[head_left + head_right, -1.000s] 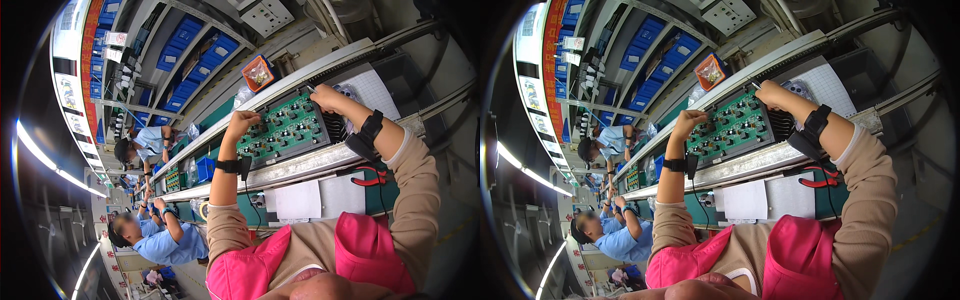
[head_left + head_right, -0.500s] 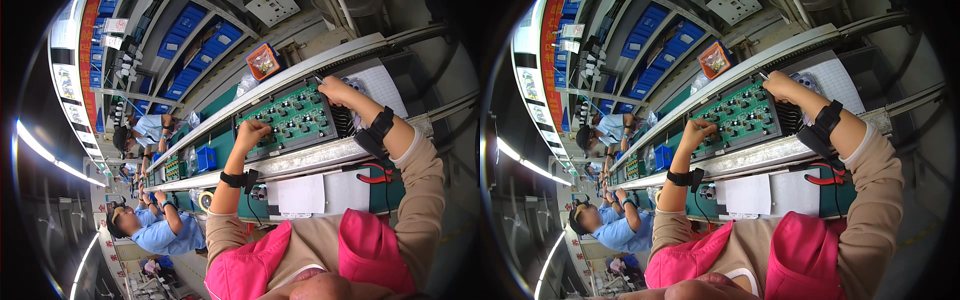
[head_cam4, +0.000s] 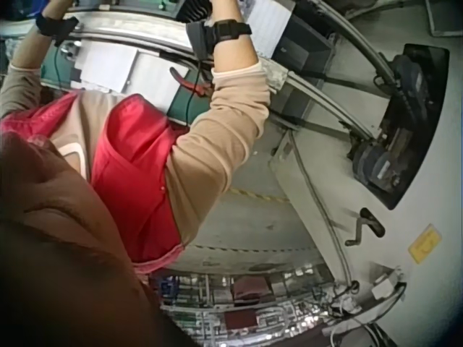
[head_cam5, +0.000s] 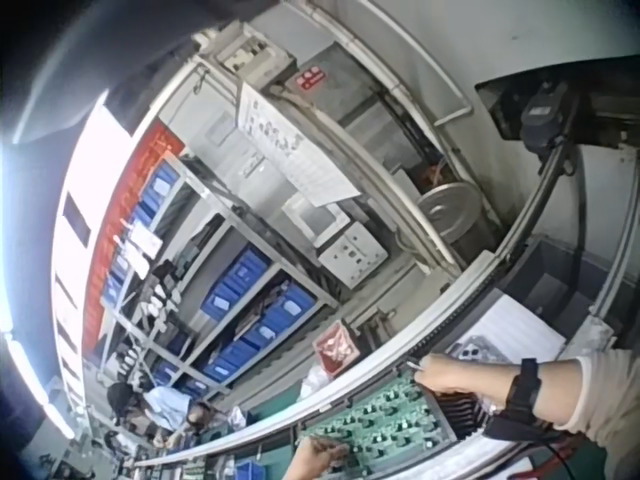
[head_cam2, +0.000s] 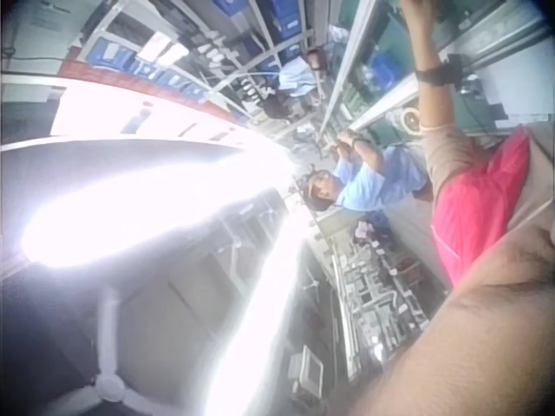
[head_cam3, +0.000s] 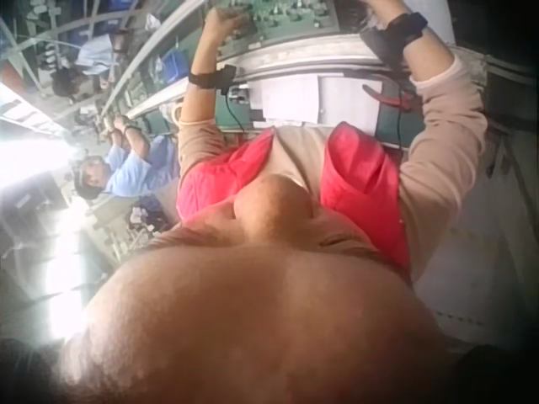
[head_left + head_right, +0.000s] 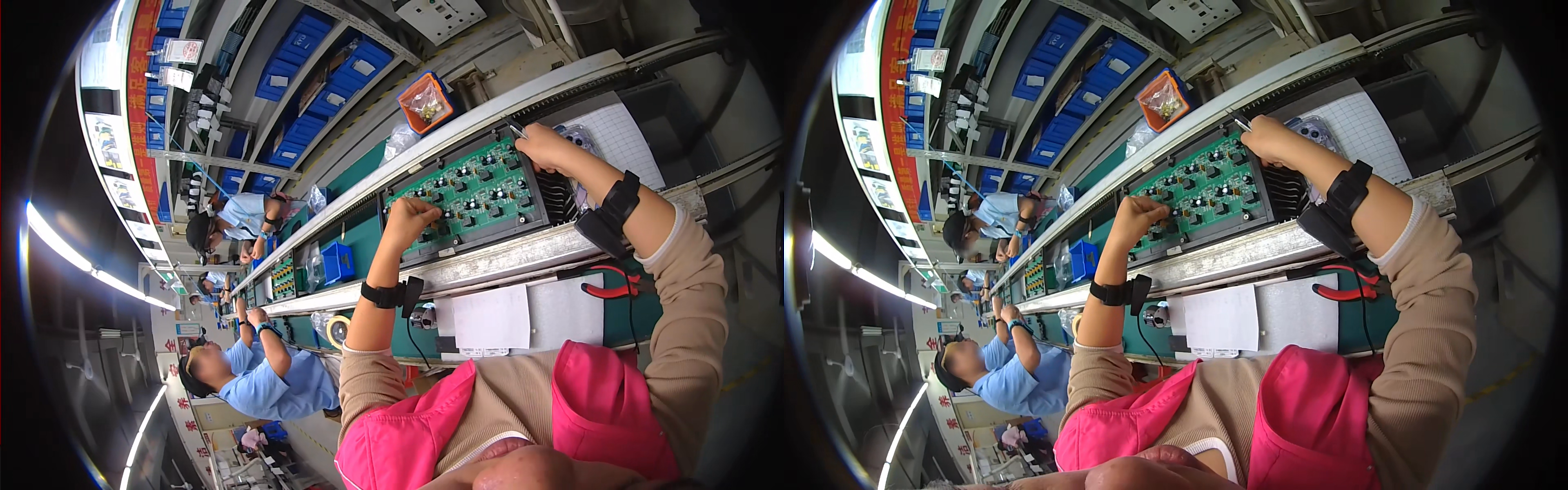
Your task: Manually placing small electronic components onto a printed circuit board.
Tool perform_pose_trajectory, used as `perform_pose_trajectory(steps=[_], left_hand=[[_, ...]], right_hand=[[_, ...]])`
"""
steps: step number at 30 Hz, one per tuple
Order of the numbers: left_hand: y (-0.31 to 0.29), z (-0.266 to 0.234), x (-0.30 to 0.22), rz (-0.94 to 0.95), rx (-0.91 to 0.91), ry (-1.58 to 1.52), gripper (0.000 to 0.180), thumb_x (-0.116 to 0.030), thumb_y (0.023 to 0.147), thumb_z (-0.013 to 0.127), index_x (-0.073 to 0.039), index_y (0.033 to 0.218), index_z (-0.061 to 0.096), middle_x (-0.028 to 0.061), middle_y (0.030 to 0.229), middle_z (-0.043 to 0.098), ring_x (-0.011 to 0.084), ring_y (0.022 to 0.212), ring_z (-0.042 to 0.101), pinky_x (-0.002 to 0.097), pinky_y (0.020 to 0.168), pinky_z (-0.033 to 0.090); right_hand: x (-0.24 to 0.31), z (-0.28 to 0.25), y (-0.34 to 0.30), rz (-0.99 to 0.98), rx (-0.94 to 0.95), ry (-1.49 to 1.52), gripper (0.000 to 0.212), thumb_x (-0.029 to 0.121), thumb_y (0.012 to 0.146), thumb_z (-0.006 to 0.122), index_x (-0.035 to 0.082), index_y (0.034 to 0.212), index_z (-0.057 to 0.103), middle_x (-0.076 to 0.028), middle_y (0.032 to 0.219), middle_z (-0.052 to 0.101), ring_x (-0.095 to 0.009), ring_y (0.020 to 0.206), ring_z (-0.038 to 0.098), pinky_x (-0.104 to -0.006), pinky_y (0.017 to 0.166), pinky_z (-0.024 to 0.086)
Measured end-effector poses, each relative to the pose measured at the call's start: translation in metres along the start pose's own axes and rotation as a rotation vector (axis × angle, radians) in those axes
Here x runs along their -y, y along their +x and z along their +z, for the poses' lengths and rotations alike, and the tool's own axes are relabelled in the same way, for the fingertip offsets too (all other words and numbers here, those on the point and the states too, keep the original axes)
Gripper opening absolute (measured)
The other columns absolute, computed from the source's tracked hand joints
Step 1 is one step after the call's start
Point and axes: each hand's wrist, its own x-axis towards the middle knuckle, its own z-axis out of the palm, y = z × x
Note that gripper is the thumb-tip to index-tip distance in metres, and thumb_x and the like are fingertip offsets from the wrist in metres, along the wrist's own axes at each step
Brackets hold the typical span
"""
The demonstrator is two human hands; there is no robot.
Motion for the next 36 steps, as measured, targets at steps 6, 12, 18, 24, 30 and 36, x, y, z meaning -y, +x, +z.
perform_pose_trajectory(steps=[6, 12, 18, 24, 30, 36], left_hand=[[-0.007, 0.005, -0.001, 0.015, -0.021, -0.091, 0.012, -0.005, 0.075, 0.069, 0.005, 0.081, 0.070, 0.0073, 0.071, 0.066, 0.0105, 0.063, 0.058, 0.0265, 0.058, 0.045], [-0.006, 0.004, 0.001, 0.041, -0.018, -0.075, 0.016, -0.006, 0.074, 0.070, 0.006, 0.085, 0.069, 0.0092, 0.072, 0.066, 0.0128, 0.064, 0.062, 0.0259, 0.059, 0.047], [-0.004, 0.006, 0.001, 0.045, -0.035, -0.078, 0.016, -0.007, 0.074, 0.070, 0.006, 0.084, 0.069, 0.0092, 0.071, 0.066, 0.0128, 0.062, 0.062, 0.0258, 0.058, 0.047], [-0.013, -0.018, 0.005, 0.014, -0.140, -0.158, 0.015, -0.006, 0.077, 0.068, 0.005, 0.086, 0.069, 0.0080, 0.074, 0.066, 0.0111, 0.068, 0.060, 0.0246, 0.061, 0.046], [-0.024, -0.037, 0.033, -0.009, -0.221, 0.136, 0.013, -0.007, 0.078, 0.067, 0.004, 0.083, 0.069, 0.0071, 0.075, 0.066, 0.0109, 0.070, 0.059, 0.0249, 0.060, 0.044], [-0.021, -0.019, 0.037, -0.052, -0.129, -0.034, 0.013, -0.009, 0.078, 0.068, 0.004, 0.079, 0.069, 0.0057, 0.073, 0.066, 0.0104, 0.065, 0.056, 0.0265, 0.060, 0.044]], right_hand=[[-0.004, -0.001, 0.004, -0.036, 0.000, 0.012, 0.027, 0.017, 0.082, 0.047, -0.006, 0.070, 0.052, -0.016, 0.051, 0.050, -0.023, 0.035, 0.045, -0.0372, 0.032, 0.030], [-0.002, 0.000, 0.002, -0.042, -0.022, 0.020, 0.027, 0.017, 0.082, 0.047, -0.007, 0.071, 0.053, -0.017, 0.051, 0.050, -0.023, 0.036, 0.046, -0.0375, 0.032, 0.031], [0.003, -0.002, -0.004, -0.056, -0.059, 0.011, 0.027, 0.016, 0.082, 0.047, -0.008, 0.071, 0.054, -0.017, 0.051, 0.051, -0.023, 0.035, 0.046, -0.0375, 0.032, 0.031], [-0.004, -0.002, 0.003, -0.012, -0.004, -0.024, 0.025, 0.018, 0.083, 0.047, -0.004, 0.073, 0.052, -0.013, 0.050, 0.050, -0.019, 0.033, 0.042, -0.0328, 0.031, 0.030], [-0.005, 0.000, 0.002, -0.034, -0.019, 0.023, 0.028, 0.017, 0.083, 0.048, -0.006, 0.069, 0.051, -0.016, 0.050, 0.049, -0.022, 0.033, 0.042, -0.0366, 0.031, 0.028], [-0.005, -0.001, 0.005, -0.040, 0.003, 0.048, 0.027, 0.017, 0.083, 0.048, -0.006, 0.069, 0.051, -0.016, 0.051, 0.049, -0.021, 0.033, 0.041, -0.0358, 0.031, 0.027]])
